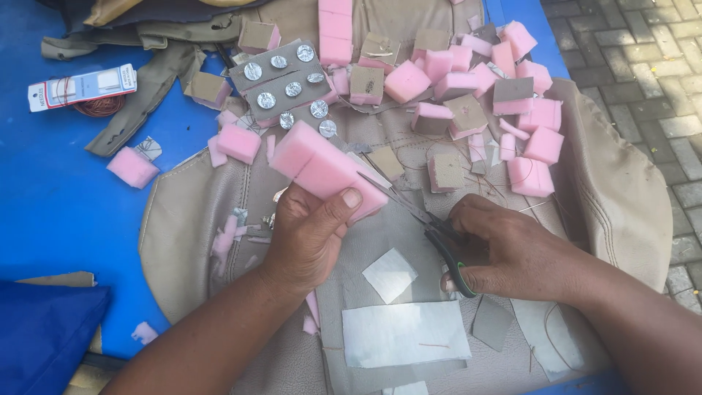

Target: Cutting and assembling foam and leather components on a work surface.

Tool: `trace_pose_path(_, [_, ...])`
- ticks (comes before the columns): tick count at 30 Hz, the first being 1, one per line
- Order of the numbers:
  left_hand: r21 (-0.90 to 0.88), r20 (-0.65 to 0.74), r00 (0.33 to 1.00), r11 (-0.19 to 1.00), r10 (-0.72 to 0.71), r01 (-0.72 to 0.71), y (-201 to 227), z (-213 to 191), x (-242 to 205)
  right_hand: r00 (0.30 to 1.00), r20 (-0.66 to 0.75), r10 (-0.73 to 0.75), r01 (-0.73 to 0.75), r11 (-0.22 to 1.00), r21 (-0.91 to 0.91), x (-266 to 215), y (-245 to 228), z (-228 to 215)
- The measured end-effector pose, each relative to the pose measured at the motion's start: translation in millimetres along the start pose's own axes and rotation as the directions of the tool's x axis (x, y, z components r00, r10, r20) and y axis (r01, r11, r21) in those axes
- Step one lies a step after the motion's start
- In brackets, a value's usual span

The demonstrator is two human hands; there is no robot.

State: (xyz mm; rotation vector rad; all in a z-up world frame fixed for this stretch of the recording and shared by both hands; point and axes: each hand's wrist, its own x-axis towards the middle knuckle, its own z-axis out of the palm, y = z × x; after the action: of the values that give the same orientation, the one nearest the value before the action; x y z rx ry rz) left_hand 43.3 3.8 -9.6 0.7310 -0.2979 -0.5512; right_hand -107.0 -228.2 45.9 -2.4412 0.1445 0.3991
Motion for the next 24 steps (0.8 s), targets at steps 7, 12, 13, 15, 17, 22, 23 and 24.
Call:
trace_pose_path(7, [0.029, 0.052, 0.995, 0.996, -0.081, 0.079, -3, -2, -1, 0.994, -0.043, -0.104, 0.104, 0.995, -0.010, 2, 2, 7])
trace_pose_path(12, [0.028, -0.006, 0.997, 0.997, -0.071, 0.071, -2, -1, 1, 0.975, -0.137, -0.176, 0.192, 0.975, 0.112, 7, 5, 17])
trace_pose_path(13, [0.031, -0.007, 0.997, 0.997, -0.072, 0.072, -3, -2, 1, 0.975, -0.138, -0.177, 0.193, 0.975, 0.114, 7, 5, 18])
trace_pose_path(15, [0.006, 0.033, 0.998, 0.999, -0.054, 0.054, -5, -4, 2, 0.966, -0.157, -0.205, 0.222, 0.970, 0.100, 7, 5, 20])
trace_pose_path(17, [0.082, 0.028, 0.998, 0.995, -0.051, 0.048, -4, -2, 1, 0.971, -0.135, -0.198, 0.210, 0.974, 0.083, 5, -1, 18])
trace_pose_path(22, [0.111, 0.045, 0.996, 0.991, -0.073, 0.068, -8, -1, -2, 0.973, -0.123, -0.197, 0.207, 0.976, 0.070, 4, -5, 19])
trace_pose_path(23, [0.071, 0.043, 0.998, 0.996, -0.053, 0.050, -10, -2, -2, 0.976, -0.141, -0.166, 0.181, 0.978, 0.101, 5, -5, 21])
trace_pose_path(24, [0.030, 0.041, 0.999, 0.999, -0.033, 0.032, -12, -3, -2, 0.978, -0.159, -0.134, 0.156, 0.979, 0.132, 5, -6, 22])
